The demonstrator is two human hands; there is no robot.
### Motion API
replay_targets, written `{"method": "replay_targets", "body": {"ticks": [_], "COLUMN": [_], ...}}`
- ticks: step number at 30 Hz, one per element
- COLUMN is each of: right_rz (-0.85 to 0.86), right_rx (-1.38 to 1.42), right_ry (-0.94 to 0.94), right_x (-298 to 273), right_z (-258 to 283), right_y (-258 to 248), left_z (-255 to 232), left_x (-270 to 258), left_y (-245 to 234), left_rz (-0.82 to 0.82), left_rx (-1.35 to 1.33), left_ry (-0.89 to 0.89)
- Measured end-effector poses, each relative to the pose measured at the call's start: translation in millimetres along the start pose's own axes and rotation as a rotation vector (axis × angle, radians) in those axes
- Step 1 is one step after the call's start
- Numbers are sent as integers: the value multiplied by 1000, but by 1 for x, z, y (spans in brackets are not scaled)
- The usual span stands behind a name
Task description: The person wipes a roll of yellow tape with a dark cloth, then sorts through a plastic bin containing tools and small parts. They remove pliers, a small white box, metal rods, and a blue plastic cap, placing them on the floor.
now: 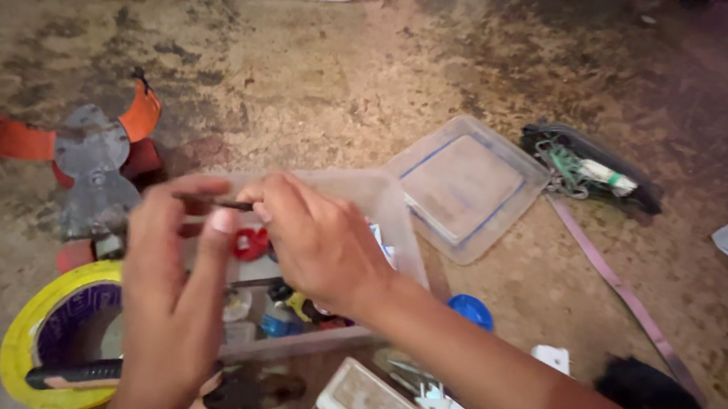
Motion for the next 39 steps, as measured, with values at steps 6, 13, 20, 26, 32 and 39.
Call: {"method": "replay_targets", "body": {"ticks": [6,13,20,26,32,39], "right_rz": [-95,53,267,182,306,540], "right_rx": [112,312,341,-1,-219,-316], "right_ry": [126,594,752,566,627,751], "right_x": [-50,-177,-292,-344,-352,-320], "right_z": [89,131,107,59,26,37], "right_y": [-78,-116,-133,-158,-156,-189], "left_z": [-84,-132,-115,-88,-86,-115], "left_x": [-14,-84,-101,-101,-115,-71], "left_y": [46,136,175,173,191,165], "left_rz": [32,-198,-231,211,574,806], "left_rx": [-492,-1059,-1130,-921,-525,-189], "left_ry": [-130,-474,-589,-872,-895,-683]}}
Point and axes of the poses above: each hand's wrist, its own x-axis towards the middle knuckle, its own y-axis out of the palm, z = x × y, the point moved 3 cm from there along x, towards the middle knuckle, and after that the axes turned 14 degrees about z, right-handed, at the moved point
